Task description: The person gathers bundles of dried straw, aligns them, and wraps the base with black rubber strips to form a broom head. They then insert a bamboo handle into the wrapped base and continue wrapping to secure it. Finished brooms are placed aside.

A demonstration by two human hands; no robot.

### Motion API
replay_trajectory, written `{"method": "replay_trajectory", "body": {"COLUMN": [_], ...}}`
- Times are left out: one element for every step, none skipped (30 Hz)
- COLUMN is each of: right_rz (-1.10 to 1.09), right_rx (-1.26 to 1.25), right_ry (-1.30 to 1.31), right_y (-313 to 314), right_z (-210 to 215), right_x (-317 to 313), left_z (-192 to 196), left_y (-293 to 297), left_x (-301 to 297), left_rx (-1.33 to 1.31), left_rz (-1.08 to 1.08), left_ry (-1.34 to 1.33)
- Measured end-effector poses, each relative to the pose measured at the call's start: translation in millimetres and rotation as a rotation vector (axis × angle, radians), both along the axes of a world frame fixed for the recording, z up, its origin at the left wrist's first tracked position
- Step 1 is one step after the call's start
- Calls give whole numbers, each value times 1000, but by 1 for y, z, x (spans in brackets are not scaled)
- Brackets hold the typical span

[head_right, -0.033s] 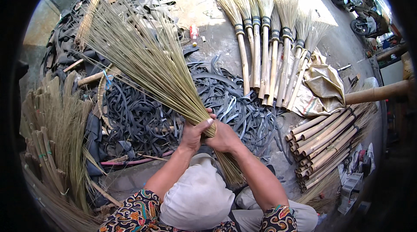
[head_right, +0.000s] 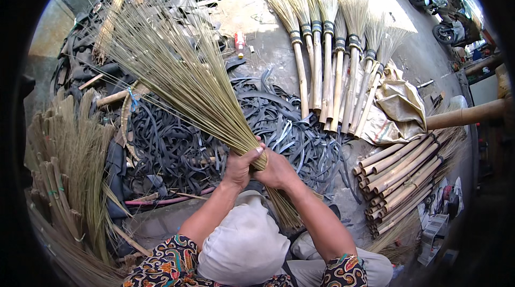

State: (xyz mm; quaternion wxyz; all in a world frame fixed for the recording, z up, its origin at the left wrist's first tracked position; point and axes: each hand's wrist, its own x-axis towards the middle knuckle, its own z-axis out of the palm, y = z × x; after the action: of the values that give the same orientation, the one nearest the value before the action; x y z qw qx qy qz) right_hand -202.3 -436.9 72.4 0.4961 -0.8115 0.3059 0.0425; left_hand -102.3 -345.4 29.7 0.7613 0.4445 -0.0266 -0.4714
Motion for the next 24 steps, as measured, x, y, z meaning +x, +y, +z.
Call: {"method": "replay_trajectory", "body": {"right_rz": [-46,-59,-84,-107,-69,-29,4,-29,-67,-106,-105,-104,-97,-93,-86,-78,8,-20,-46,-71,-30,-24,-16,-6], "right_rx": [17,4,-14,-30,-23,-10,10,-15,-32,-41,-47,-45,-50,-42,-34,-22,34,28,30,34,72,57,47,39], "right_ry": [77,126,174,183,132,42,-3,15,77,118,137,132,109,100,83,90,75,68,68,68,47,60,71,75], "right_y": [4,6,8,9,5,2,0,3,7,10,10,10,8,4,3,4,0,0,0,0,-2,-4,-4,-3], "right_z": [0,0,0,-1,-2,-3,-5,-8,-9,-10,-9,-7,-7,-7,-10,-12,-16,-17,-17,-17,-17,-16,-14,-12], "right_x": [2,3,2,1,1,1,0,0,0,-1,-2,-4,-4,-4,-5,-6,-4,-7,-10,-12,-12,-12,-13,-14], "left_z": [1,1,2,2,2,1,-1,-5,-8,-10,-11,-11,-11,-11,-11,-13,-16,-16,-16,-15,-13,-12,-11,-9], "left_y": [-1,-3,-4,-2,1,3,3,1,-1,-2,-3,-1,1,1,2,3,2,1,4,5,6,7,8,10], "left_x": [1,2,3,1,1,2,3,4,3,1,1,0,-2,-3,-5,-5,-3,-1,2,1,1,1,3,3], "left_rx": [43,124,141,66,30,-71,14,53,93,133,192,94,47,-29,-46,0,19,35,74,45,17,-28,-48,-30], "left_rz": [-1,-5,-2,-19,-40,-48,-65,-56,-45,-34,-49,-35,-35,-24,-14,-56,-87,-120,-201,-193,-183,-169,-189,-203], "left_ry": [26,62,57,55,59,35,65,36,9,-16,-37,-23,-2,4,47,49,43,35,7,12,16,8,24,43]}}
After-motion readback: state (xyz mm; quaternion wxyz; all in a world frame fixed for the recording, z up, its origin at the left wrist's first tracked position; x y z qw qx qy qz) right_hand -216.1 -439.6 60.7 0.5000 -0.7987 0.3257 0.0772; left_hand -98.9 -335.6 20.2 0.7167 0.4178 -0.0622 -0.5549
